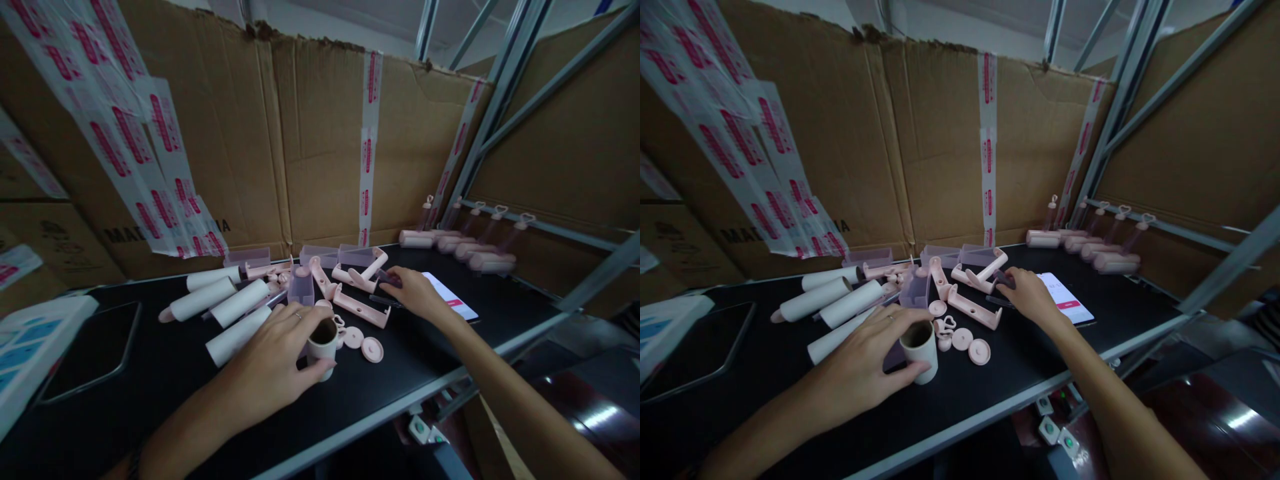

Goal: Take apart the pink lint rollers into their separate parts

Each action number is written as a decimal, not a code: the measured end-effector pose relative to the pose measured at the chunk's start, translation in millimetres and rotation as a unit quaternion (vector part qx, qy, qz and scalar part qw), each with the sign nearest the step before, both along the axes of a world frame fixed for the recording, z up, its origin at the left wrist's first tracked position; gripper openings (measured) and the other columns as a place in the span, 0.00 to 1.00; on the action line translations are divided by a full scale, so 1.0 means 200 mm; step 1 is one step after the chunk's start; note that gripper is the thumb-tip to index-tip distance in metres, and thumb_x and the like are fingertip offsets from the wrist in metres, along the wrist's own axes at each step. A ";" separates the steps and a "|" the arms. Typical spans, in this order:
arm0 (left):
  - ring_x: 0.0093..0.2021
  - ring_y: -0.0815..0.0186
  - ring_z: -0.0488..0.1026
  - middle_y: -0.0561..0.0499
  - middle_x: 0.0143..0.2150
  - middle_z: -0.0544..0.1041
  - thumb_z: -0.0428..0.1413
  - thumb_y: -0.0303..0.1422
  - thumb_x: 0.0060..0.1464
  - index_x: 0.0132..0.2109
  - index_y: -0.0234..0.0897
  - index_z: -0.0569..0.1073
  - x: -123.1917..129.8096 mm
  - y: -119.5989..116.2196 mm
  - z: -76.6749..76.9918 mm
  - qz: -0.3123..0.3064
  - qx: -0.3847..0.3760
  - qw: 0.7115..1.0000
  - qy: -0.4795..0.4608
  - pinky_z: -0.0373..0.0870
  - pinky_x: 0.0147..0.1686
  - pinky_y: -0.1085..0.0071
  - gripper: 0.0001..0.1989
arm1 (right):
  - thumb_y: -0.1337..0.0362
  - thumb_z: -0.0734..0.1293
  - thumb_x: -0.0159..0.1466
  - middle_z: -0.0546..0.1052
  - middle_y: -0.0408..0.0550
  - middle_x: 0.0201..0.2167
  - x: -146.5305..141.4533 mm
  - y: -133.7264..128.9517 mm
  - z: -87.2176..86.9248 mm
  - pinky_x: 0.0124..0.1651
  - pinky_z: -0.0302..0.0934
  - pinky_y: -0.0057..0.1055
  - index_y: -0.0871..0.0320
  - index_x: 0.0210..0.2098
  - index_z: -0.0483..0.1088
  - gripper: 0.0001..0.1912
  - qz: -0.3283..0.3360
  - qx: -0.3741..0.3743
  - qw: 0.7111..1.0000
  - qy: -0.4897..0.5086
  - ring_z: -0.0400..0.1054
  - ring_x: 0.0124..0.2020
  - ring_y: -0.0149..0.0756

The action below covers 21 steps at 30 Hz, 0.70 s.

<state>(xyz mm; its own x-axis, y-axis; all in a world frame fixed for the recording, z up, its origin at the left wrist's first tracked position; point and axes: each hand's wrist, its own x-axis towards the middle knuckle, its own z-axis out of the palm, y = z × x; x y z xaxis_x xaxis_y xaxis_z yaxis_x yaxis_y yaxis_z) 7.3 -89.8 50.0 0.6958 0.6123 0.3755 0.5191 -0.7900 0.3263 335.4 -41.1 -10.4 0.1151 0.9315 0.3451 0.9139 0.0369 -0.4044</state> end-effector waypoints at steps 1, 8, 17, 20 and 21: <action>0.52 0.53 0.76 0.48 0.52 0.80 0.64 0.29 0.55 0.58 0.43 0.72 0.00 0.00 0.00 0.003 0.003 1.000 0.007 0.72 0.53 0.56 0.24 | 0.64 0.70 0.66 0.83 0.56 0.42 -0.01 0.01 0.00 0.44 0.66 0.33 0.61 0.46 0.78 0.11 0.000 -0.002 1.000 0.009 0.78 0.42 0.44; 0.57 0.51 0.72 0.45 0.56 0.76 0.65 0.34 0.55 0.59 0.43 0.68 -0.03 -0.03 0.04 -0.001 0.090 0.990 -0.107 0.69 0.58 0.53 0.26 | 0.58 0.66 0.70 0.82 0.54 0.42 -0.07 -0.09 0.26 0.46 0.68 0.34 0.60 0.47 0.74 0.12 -0.028 0.108 0.989 0.097 0.77 0.42 0.41; 0.55 0.51 0.76 0.46 0.54 0.80 0.59 0.44 0.64 0.56 0.45 0.76 -0.05 -0.12 0.02 -0.030 -0.173 0.934 -0.310 0.75 0.57 0.57 0.18 | 0.60 0.74 0.63 0.79 0.42 0.33 -0.71 -0.68 0.47 0.33 0.69 0.26 0.53 0.38 0.67 0.12 0.169 0.169 0.919 0.314 0.77 0.34 0.34; 0.57 0.49 0.76 0.44 0.54 0.81 0.58 0.50 0.63 0.55 0.42 0.79 -0.03 -0.14 0.02 -0.055 -0.186 0.920 -0.339 0.72 0.61 0.56 0.22 | 0.62 0.73 0.63 0.79 0.41 0.34 -0.82 -0.73 0.36 0.33 0.68 0.25 0.53 0.40 0.68 0.10 0.188 0.182 0.925 0.275 0.76 0.34 0.32; 0.57 0.50 0.76 0.44 0.53 0.81 0.58 0.50 0.63 0.53 0.41 0.81 -0.03 -0.15 0.03 -0.059 -0.185 0.920 -0.341 0.73 0.60 0.57 0.21 | 0.61 0.73 0.64 0.80 0.41 0.36 -0.82 -0.73 0.33 0.34 0.68 0.25 0.52 0.42 0.68 0.10 0.204 0.184 0.925 0.264 0.77 0.35 0.33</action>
<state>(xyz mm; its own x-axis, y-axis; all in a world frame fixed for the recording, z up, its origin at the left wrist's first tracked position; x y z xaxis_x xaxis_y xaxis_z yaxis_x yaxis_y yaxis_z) 1.9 -119.7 56.8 0.4452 0.7218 0.5300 0.0111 -0.5963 0.8027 171.7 -188.1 55.2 0.0238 0.7650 0.6436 0.4729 0.5585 -0.6815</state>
